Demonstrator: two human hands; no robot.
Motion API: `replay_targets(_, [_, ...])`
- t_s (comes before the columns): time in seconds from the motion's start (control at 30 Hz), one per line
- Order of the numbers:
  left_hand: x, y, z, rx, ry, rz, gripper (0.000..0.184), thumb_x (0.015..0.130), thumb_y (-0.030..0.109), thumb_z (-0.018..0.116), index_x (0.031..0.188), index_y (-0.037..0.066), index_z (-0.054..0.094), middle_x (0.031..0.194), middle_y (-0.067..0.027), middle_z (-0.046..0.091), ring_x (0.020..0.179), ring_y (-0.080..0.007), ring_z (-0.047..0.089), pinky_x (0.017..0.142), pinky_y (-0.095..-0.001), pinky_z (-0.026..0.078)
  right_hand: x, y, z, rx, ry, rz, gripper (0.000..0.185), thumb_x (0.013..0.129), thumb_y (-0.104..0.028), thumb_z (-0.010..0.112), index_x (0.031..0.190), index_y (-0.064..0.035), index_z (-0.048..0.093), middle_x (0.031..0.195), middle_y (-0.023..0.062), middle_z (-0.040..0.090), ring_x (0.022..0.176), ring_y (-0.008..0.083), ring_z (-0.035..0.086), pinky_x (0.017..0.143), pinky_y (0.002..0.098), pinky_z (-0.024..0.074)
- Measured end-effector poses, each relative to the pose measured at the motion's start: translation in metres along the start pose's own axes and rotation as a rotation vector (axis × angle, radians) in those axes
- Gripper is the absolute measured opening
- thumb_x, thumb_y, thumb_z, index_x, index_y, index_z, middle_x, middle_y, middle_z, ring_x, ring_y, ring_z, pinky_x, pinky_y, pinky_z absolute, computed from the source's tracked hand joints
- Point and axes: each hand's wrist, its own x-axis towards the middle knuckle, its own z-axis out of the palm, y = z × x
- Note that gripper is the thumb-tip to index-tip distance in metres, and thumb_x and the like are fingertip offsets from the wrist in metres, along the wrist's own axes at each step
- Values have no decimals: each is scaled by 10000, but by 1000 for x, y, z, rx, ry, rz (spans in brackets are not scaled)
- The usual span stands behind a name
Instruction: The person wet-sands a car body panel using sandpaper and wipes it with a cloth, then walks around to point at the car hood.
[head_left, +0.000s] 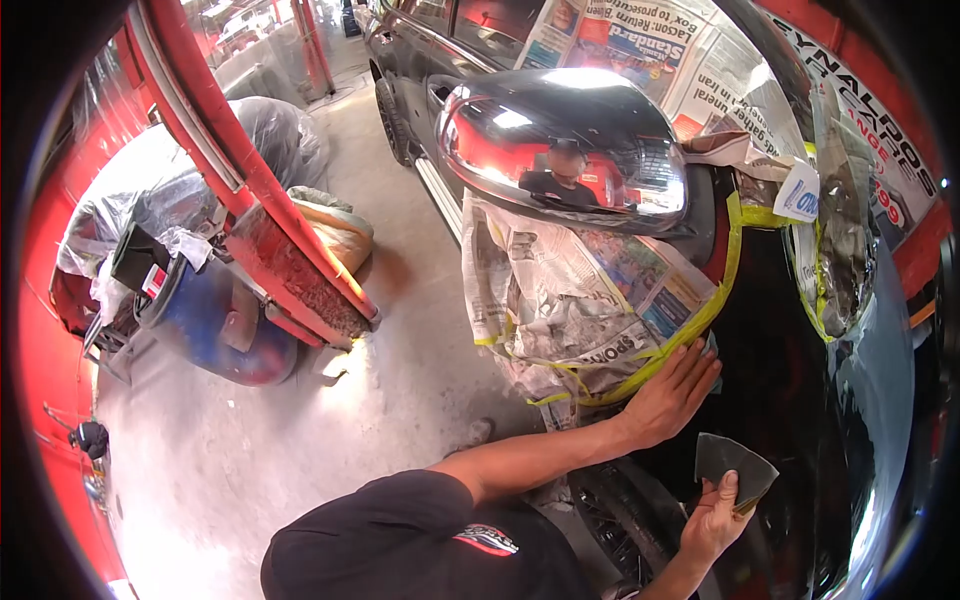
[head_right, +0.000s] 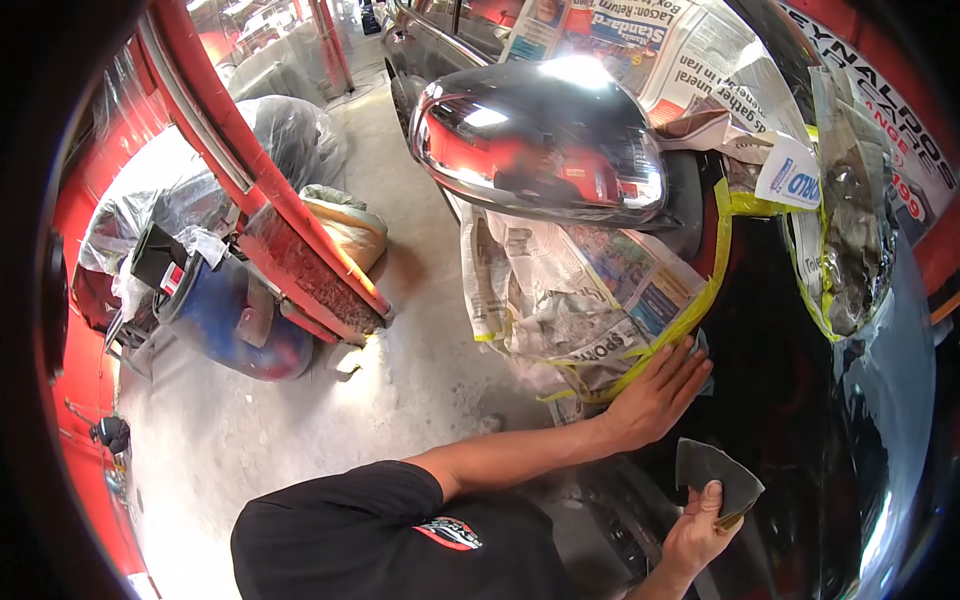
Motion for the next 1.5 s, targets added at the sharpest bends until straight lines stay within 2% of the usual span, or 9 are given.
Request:
replay_targets(0.43, [73, -37, -16, -15, 175, 99, 582, 939, 123, 503, 1456, -122, 397, 1477, -297, 469, 1455, -448, 365, 1217, -549, 212, 0, -8, 25, 7, 4, 44, 473, 990, -89, 639, 1414, -50, 432, 1376, 182, 557, 1146, 316, 645, 811, 490, 645])
replay_targets(0.67, [125, -46, -23, 4, 323, 67, 610, 936, 87, 535, 1478, -122, 349, 1473, -308, 460, 1443, -480, 360, 1214, -551, 210, 13, -8, 21, -61, 85, -74, 441, 1006, -80, 617, 1401, -20, 431, 1337, 188, 595, 1142, 247, 628, 898, 400, 593])
replay_targets(0.87, [61, -27, -8, 60, 141, 122, 552, 925, 152, 522, 1408, -111, 476, 1418, -273, 539, 1426, -434, 420, 1214, -539, 212, 43, -22, 44, -205, 187, -205, 461, 1013, -55, 594, 1428, 39, 419, 1338, 177, 605, 1175, 237, 608, 1004, 354, 514])
replay_targets(1.0, [30, -18, -16, 82, 87, 154, 558, 906, 186, 516, 1387, -98, 514, 1397, -234, 575, 1423, -383, 448, 1226, -532, 203, 75, -31, 71, -608, 71, -343, 401, 999, -113, 657, 1327, 81, 535, 1313, 169, 625, 1150, 226, 623, 1027, 352, 490])
replay_targets(1.17, [3, -31, -13, -43, 37, 229, 551, 913, 207, 490, 1378, -86, 532, 1392, -242, 569, 1426, -377, 440, 1235, -541, 201, 112, -31, 115, -1184, 175, -635, 329, 880, -232, 790, 1144, -83, 662, 1008, 105, 679, 952, 307, 620, 906, 431, 437])
replay_targets(1.27, [-19, -51, -29, -213, -62, 290, 593, 891, 165, 529, 1420, -98, 474, 1344, -241, 590, 1359, -388, 498, 1200, -509, 302, 126, -20, 122, -1439, 252, -811, 364, 875, -310, 792, 1138, -92, 667, 1007, 82, 682, 1004, 286, 600, 963, 443, 387])
replay_targets(1.37, [-75, -78, -31, -438, -196, 231, 678, 864, 131, 561, 1487, -72, 389, 1306, -233, 606, 1217, -380, 593, 1057, -451, 487, 129, -6, 114, -1511, 295, -792, 360, 873, -362, 783, 1080, -92, 667, 976, 67, 678, 1010, 288, 590, 942, 455, 382])
replay_targets(1.43, [-121, -94, -33, -462, -529, 67, 734, 864, 131, 578, 1537, -21, 326, 1296, -228, 609, 1085, -362, 651, 879, -411, 588, 131, -2, 114, -1522, 308, -774, 349, 870, -365, 786, 1043, -88, 664, 953, 70, 675, 991, 291, 590, 925, 455, 386])
replay_targets(1.5, [-166, -118, -32, -452, -471, 22, 716, 886, 129, 593, 1544, 17, 333, 1277, -230, 617, 1052, -348, 673, 788, -416, 613, 135, -3, 116, -1511, 314, -761, 345, 859, -370, 795, 1001, -85, 661, 926, 73, 671, 974, 293, 589, 913, 455, 388])
